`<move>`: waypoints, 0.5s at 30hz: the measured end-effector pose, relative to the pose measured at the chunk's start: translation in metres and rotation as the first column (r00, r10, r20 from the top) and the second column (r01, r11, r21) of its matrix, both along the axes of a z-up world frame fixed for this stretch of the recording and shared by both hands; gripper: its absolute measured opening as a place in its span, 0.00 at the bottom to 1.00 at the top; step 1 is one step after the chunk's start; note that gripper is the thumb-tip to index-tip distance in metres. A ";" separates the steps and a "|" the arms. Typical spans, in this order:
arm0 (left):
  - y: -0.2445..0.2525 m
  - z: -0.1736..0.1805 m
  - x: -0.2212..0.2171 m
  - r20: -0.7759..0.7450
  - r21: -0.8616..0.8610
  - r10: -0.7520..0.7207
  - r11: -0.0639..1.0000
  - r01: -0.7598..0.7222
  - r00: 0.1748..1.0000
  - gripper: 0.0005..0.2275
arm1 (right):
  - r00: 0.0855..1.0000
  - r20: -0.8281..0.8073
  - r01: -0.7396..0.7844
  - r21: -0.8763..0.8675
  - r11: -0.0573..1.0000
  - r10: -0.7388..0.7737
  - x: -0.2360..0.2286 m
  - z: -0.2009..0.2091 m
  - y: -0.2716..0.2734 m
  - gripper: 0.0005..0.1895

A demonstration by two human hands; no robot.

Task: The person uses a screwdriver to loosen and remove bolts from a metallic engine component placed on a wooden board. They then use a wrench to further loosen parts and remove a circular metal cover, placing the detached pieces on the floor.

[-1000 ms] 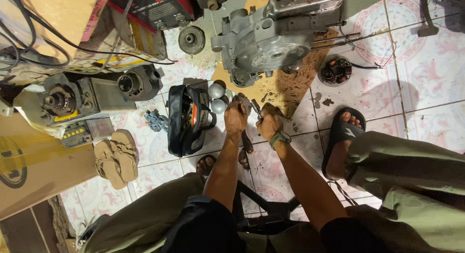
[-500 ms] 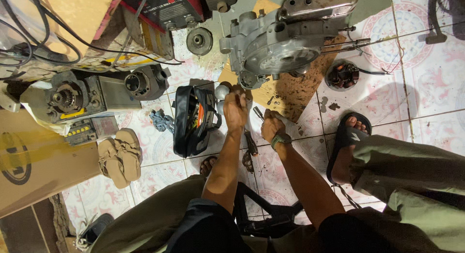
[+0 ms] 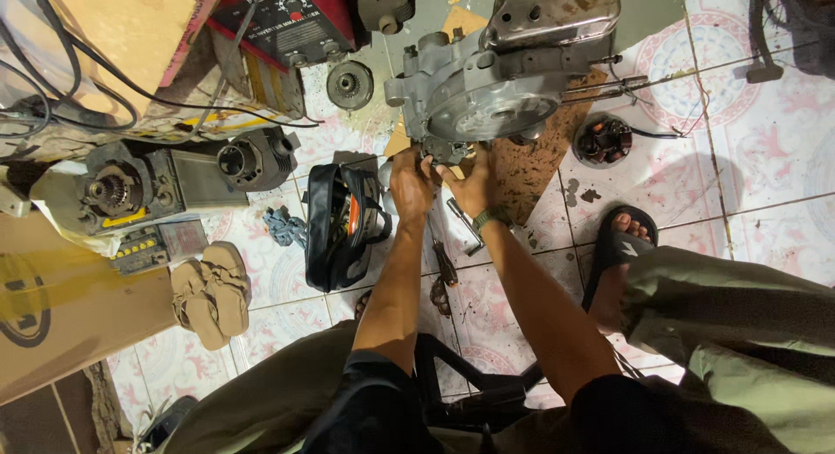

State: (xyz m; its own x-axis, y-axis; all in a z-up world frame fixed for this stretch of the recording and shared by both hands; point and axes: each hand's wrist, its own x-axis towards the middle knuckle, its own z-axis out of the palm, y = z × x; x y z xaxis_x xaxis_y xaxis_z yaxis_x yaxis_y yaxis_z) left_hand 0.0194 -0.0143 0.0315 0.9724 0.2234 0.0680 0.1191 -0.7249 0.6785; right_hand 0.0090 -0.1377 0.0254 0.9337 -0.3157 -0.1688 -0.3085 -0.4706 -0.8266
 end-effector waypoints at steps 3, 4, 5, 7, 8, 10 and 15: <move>-0.002 0.003 0.002 0.027 0.014 -0.021 1.000 0.021 0.999 0.13 | 0.992 -0.127 -0.009 -0.010 1.000 0.008 0.002 -0.031 0.008 0.41; -0.001 0.001 0.003 0.025 0.015 -0.021 1.000 0.021 0.999 0.13 | 0.992 -0.129 -0.009 -0.008 1.000 0.008 0.003 -0.022 0.008 0.41; 0.000 -0.001 0.003 0.025 0.011 -0.023 1.000 0.022 0.999 0.12 | 0.993 -0.116 -0.020 -0.002 1.000 0.020 0.003 -0.014 0.007 0.40; 0.002 -0.006 0.004 0.021 0.007 -0.023 1.000 0.023 1.000 0.11 | 0.994 -0.107 -0.032 0.006 0.999 0.033 0.003 -0.013 0.007 0.39; 0.003 -0.009 0.006 0.017 0.001 -0.019 1.000 0.019 1.000 0.12 | 0.989 -0.138 -0.046 -0.001 0.999 0.045 0.004 -0.021 0.009 0.40; 0.005 -0.014 0.008 0.012 -0.006 -0.015 1.000 0.015 1.000 0.12 | 0.984 -0.170 -0.059 -0.007 0.998 0.057 0.006 -0.022 0.008 0.41; 0.009 -0.028 0.011 -0.018 0.010 0.006 1.000 -0.006 1.000 0.12 | 0.992 -0.052 -0.120 -0.146 0.982 0.114 0.010 -0.007 0.001 0.37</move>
